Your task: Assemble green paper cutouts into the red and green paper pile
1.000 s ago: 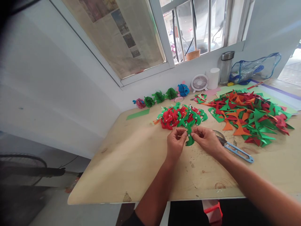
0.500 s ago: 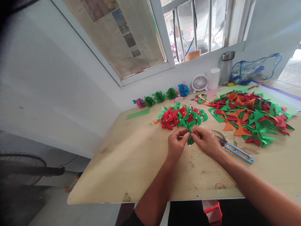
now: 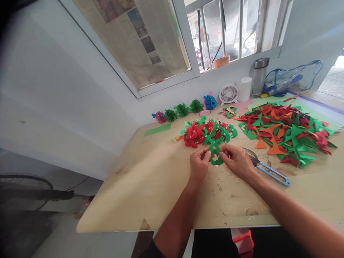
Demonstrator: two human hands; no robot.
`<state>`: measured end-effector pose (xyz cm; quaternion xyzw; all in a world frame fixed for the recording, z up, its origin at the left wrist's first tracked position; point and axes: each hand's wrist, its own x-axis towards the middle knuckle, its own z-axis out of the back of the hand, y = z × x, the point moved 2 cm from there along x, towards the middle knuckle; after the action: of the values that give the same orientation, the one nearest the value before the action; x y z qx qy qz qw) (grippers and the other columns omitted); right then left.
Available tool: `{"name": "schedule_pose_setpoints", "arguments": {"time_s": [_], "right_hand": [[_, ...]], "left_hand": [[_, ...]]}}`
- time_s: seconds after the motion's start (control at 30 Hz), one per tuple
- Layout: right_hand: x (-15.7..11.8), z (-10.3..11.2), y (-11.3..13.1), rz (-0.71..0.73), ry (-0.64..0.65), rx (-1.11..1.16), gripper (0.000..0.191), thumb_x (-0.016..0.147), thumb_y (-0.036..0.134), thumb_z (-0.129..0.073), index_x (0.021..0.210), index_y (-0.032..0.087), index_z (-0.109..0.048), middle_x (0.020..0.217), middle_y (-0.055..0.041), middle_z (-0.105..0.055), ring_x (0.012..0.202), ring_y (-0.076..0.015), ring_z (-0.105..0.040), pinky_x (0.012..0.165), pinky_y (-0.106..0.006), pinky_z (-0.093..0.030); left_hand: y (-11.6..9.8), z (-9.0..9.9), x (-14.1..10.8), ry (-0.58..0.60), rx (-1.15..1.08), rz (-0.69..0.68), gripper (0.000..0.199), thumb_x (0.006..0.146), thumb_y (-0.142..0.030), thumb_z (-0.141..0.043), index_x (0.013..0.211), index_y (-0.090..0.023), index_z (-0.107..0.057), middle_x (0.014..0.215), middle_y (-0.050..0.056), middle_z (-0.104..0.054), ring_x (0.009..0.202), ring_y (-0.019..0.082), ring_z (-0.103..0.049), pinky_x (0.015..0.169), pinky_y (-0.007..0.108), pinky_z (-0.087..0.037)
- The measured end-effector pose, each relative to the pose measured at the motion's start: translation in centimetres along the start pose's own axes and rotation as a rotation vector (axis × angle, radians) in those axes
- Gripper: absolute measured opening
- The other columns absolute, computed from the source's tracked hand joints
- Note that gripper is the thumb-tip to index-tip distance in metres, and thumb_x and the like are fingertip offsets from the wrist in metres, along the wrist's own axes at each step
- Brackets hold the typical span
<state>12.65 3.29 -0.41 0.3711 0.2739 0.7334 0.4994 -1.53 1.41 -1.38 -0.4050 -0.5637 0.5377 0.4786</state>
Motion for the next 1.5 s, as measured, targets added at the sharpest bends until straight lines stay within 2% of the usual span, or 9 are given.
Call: {"name": "schedule_pose_setpoints", "arguments": {"time_s": [0.43, 0.77, 1.0, 1.23, 1.5], "right_hand": [[0.04, 0.14, -0.15, -0.001, -0.011, -0.031, 0.017, 0.075, 0.033, -0.048, 0.065, 0.02, -0.054, 0.051, 0.0034, -0.047, 0.048, -0.0109, -0.042, 0.048, -0.023, -0.033], [-0.04, -0.05, -0.18, 0.0, 0.005, -0.101, 0.015, 0.075, 0.031, -0.047, 0.067, 0.02, -0.054, 0.051, 0.004, -0.047, 0.048, -0.0107, -0.042, 0.049, -0.023, -0.032], [0.04, -0.14, -0.51, -0.004, 0.009, -0.142, 0.019, 0.072, 0.03, -0.047, 0.056, 0.021, -0.045, 0.047, 0.0048, -0.043, 0.045, -0.0097, -0.039, 0.046, -0.023, -0.029], [0.06, 0.05, -0.35, -0.012, 0.012, -0.147, 0.019, 0.072, 0.03, -0.048, 0.055, 0.021, -0.044, 0.047, 0.0049, -0.043, 0.045, -0.01, -0.04, 0.046, -0.022, -0.03], [0.01, -0.01, -0.28, 0.0, 0.017, -0.119, 0.02, 0.072, 0.029, -0.048, 0.055, 0.021, -0.041, 0.047, 0.0053, -0.041, 0.045, -0.0096, -0.039, 0.046, -0.022, -0.029]], "left_hand": [[0.15, 0.03, 0.11, -0.014, 0.013, 0.011, 0.021, 0.075, -0.021, -0.053, 0.083, -0.012, -0.07, 0.067, 0.005, -0.068, 0.061, 0.016, -0.065, 0.06, 0.025, -0.05], [-0.09, -0.06, -0.15, -0.014, 0.069, -0.019, 0.024, 0.076, -0.02, -0.053, 0.09, -0.012, -0.071, 0.068, 0.006, -0.069, 0.06, 0.015, -0.064, 0.06, 0.024, -0.05], [0.07, 0.02, -0.09, -0.056, 0.06, 0.013, 0.025, 0.077, -0.021, -0.054, 0.092, -0.011, -0.071, 0.07, 0.007, -0.07, 0.062, 0.016, -0.066, 0.06, 0.024, -0.051], [0.27, 0.1, -0.01, -0.092, 0.048, 0.031, 0.024, 0.077, -0.022, -0.055, 0.092, -0.012, -0.07, 0.07, 0.006, -0.07, 0.064, 0.017, -0.067, 0.058, 0.023, -0.05], [-0.04, 0.05, -0.16, -0.076, 0.059, 0.024, 0.024, 0.077, -0.021, -0.054, 0.091, -0.011, -0.07, 0.07, 0.006, -0.07, 0.059, 0.015, -0.064, 0.059, 0.024, -0.05]]}}
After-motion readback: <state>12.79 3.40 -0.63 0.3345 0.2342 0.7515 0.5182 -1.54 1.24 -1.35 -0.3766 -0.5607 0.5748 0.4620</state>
